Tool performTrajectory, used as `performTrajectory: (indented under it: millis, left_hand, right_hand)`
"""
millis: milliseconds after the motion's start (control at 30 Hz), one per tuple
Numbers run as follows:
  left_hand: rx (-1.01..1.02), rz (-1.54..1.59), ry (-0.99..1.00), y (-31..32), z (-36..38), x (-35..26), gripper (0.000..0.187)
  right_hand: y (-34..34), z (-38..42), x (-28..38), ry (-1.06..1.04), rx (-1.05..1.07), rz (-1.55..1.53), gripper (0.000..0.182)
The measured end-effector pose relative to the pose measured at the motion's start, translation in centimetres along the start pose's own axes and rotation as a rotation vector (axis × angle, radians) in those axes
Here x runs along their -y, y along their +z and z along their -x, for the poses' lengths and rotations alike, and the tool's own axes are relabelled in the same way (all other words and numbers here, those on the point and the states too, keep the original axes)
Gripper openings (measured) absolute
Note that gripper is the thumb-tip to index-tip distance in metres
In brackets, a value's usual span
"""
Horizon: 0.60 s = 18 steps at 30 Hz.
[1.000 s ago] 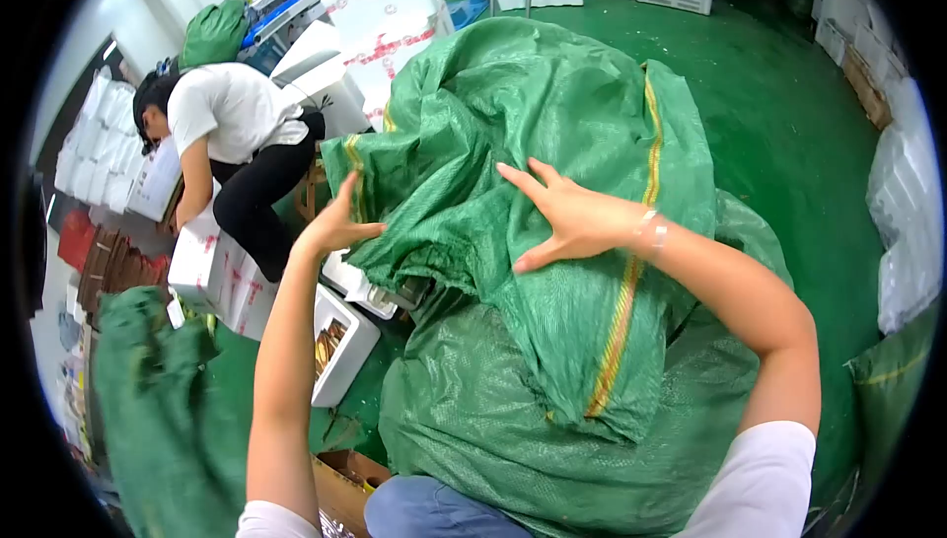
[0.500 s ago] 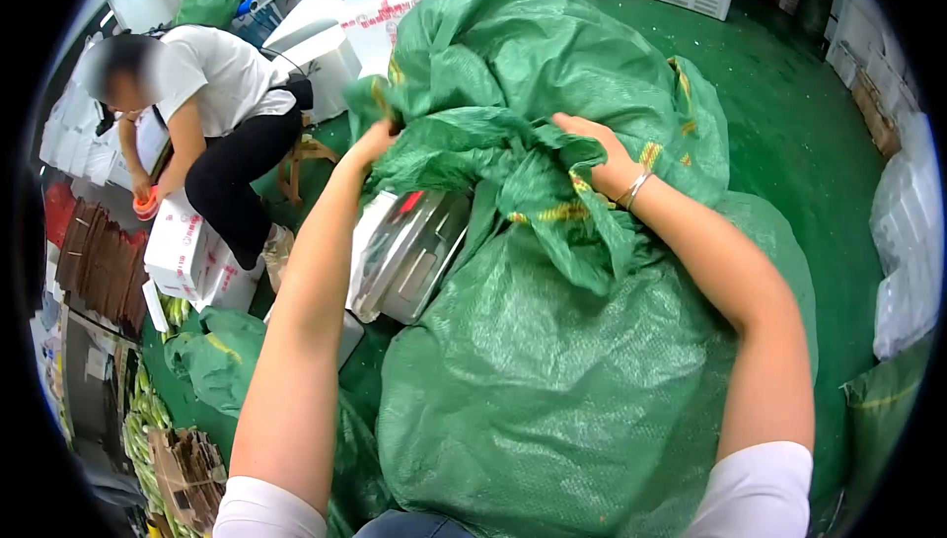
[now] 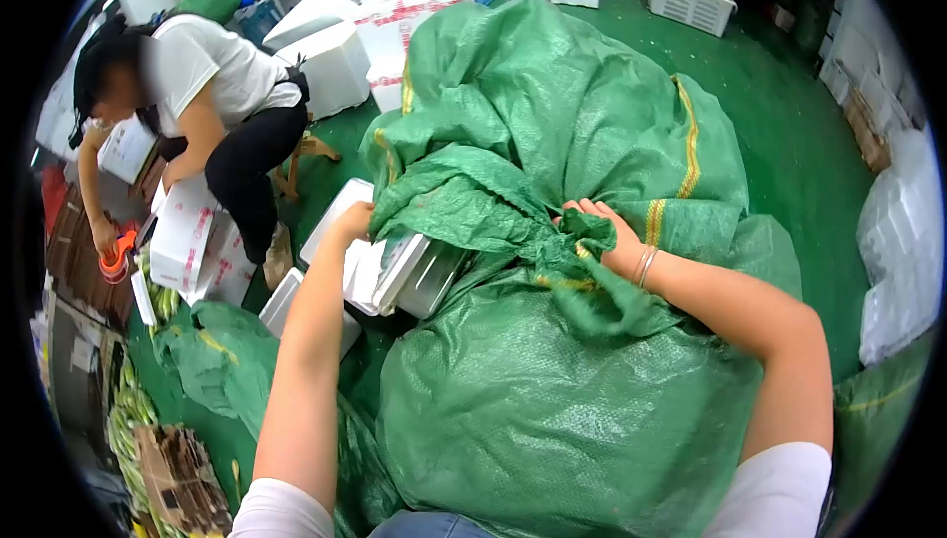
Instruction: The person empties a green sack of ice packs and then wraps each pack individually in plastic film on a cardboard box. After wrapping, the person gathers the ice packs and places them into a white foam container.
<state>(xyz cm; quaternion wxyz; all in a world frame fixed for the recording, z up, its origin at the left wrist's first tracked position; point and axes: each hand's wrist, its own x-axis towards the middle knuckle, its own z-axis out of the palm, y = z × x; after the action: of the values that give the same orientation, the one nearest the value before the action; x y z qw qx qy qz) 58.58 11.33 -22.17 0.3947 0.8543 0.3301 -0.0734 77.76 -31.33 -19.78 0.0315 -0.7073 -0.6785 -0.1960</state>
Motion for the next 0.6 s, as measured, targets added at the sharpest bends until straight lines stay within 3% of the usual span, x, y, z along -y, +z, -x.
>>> performTrajectory:
  millis: [67, 167, 200, 300, 367, 433, 567, 600]
  left_hand:
    - [-0.270, 0.329, 0.094, 0.0, 2.2, 0.8, 0.033]
    - [-0.393, 0.440, 0.225, -1.5, 8.8, 1.2, 0.028]
    - [-0.416, 0.467, 0.264, -1.8, 11.8, 1.7, 0.025]
    - [-0.479, 0.595, 0.283, -1.1, 20.5, 3.2, 0.020]
    - [-0.489, 0.715, 0.223, 0.4, 25.5, 2.1, 0.020]
    - [-0.410, 0.653, 0.276, 0.8, 30.4, 0.1, 0.019]
    - [-0.428, 0.450, 0.151, 0.9, 38.3, 4.3, 0.015]
    - [-0.473, 0.455, 0.079, 1.0, 40.4, 6.4, 0.014]
  right_hand:
    - [-0.2, -0.3, -1.2, 0.019, 0.175, -0.072, 0.043]
    - [-10.0, -3.2, -0.3, 0.198, 0.775, -0.058, 0.046]
    - [-14.1, -5.2, 1.4, 0.238, 0.774, 0.009, 0.048]
    - [-17.1, -12.4, 5.5, 0.130, 0.101, -0.176, 0.056]
    - [-13.0, -18.6, 6.6, -0.118, 0.008, -0.703, 0.066]
    - [-9.4, -23.6, 7.7, -0.117, 0.170, -0.296, 0.074]
    - [-0.5, -27.0, 0.2, -0.032, 0.528, -0.401, 0.067]
    - [-0.7, -26.3, -1.1, 0.070, 0.441, -0.294, 0.060]
